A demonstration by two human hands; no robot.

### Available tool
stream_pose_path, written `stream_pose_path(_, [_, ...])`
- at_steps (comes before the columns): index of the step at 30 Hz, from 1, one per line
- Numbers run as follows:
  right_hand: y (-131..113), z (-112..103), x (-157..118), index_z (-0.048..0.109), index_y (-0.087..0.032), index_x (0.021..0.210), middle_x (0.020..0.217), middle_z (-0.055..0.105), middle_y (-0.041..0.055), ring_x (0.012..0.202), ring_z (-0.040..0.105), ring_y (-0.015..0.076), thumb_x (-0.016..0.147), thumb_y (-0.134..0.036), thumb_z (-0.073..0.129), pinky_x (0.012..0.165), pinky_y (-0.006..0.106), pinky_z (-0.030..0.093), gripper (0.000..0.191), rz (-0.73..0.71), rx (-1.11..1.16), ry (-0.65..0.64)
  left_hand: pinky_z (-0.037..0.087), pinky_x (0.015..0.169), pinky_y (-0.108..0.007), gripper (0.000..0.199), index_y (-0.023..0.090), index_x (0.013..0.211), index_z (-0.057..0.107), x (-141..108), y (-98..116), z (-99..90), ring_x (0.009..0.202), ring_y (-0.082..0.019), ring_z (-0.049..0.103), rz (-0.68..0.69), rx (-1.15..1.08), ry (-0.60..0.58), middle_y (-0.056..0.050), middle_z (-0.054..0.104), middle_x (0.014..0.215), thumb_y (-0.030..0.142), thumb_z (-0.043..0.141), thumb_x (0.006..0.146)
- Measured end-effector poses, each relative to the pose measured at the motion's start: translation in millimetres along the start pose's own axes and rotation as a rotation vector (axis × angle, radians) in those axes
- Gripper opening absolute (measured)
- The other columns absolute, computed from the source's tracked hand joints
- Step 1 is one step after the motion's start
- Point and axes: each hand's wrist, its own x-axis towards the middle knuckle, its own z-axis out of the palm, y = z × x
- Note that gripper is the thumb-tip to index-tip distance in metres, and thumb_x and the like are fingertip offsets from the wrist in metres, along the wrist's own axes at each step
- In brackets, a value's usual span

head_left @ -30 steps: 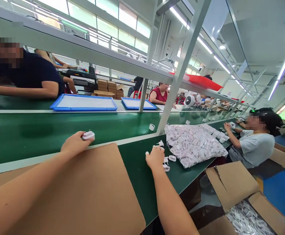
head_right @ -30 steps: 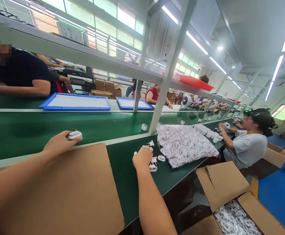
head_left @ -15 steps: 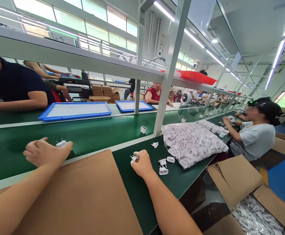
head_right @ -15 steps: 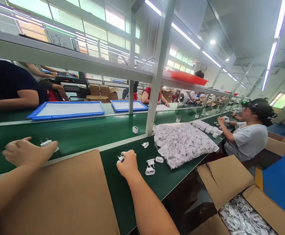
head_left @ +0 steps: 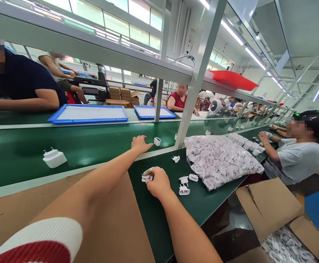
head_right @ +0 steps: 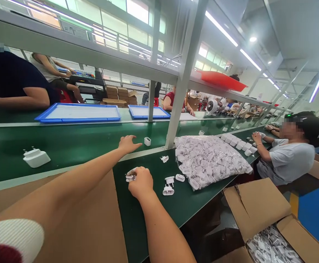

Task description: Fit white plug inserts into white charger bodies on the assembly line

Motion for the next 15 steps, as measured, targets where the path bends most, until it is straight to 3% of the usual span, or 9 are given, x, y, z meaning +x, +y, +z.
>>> stream_pose_path(4, [7,-1,11,0.07,-0.02,0.084,0.084,0.074,0.002,0.075,0.067,0.0182,0.067,-0.013,0.071,0.069,0.029,0.054,0.019,0.172,0.388,0.12,0.042,0.103,-0.047,0.077,0.01,0.127,0.057,16,26,32.2,0.132,-0.043,0.044,-0.05,-0.041,-0.066,-0.024,0.06,0.133,0.06,0.075,0.071])
stream_pose_path(8, [8,-8,21,0.071,-0.016,0.093,0.086,0.075,0.0045,0.075,0.068,0.0175,0.055,-0.018,0.079,0.063,0.025,0.052,0.039,0.31,0.86,0.263,0.043,0.102,-0.049,0.058,0.013,0.118,0.063,19,32,42.6,0.128,-0.043,0.048,-0.127,-0.096,-0.047,-0.024,0.065,0.121,0.054,0.07,0.078])
stream_pose_path(12, [3,-14,21,0.073,-0.016,0.084,0.084,0.075,0.0033,0.079,0.068,0.0171,0.053,-0.014,0.076,0.07,0.026,0.054,0.032,0.41,1.114,0.21,0.048,0.099,-0.041,0.049,0.017,0.126,0.061,3,17,29.6,0.118,-0.034,0.057,-0.039,-0.182,-0.076,-0.014,0.069,0.115,0.038,0.063,0.081])
stream_pose_path(15, [-3,-15,19,0.073,-0.017,0.084,0.087,0.074,0.003,0.08,0.068,0.0159,0.052,-0.016,0.08,0.069,0.026,0.054,0.033,0.418,1.214,0.181,0.051,0.095,-0.033,0.052,0.017,0.132,0.059,-36,-9,6.7,0.102,-0.025,0.064,0.074,-0.232,-0.132,-0.006,0.072,0.111,0.031,0.056,0.082])
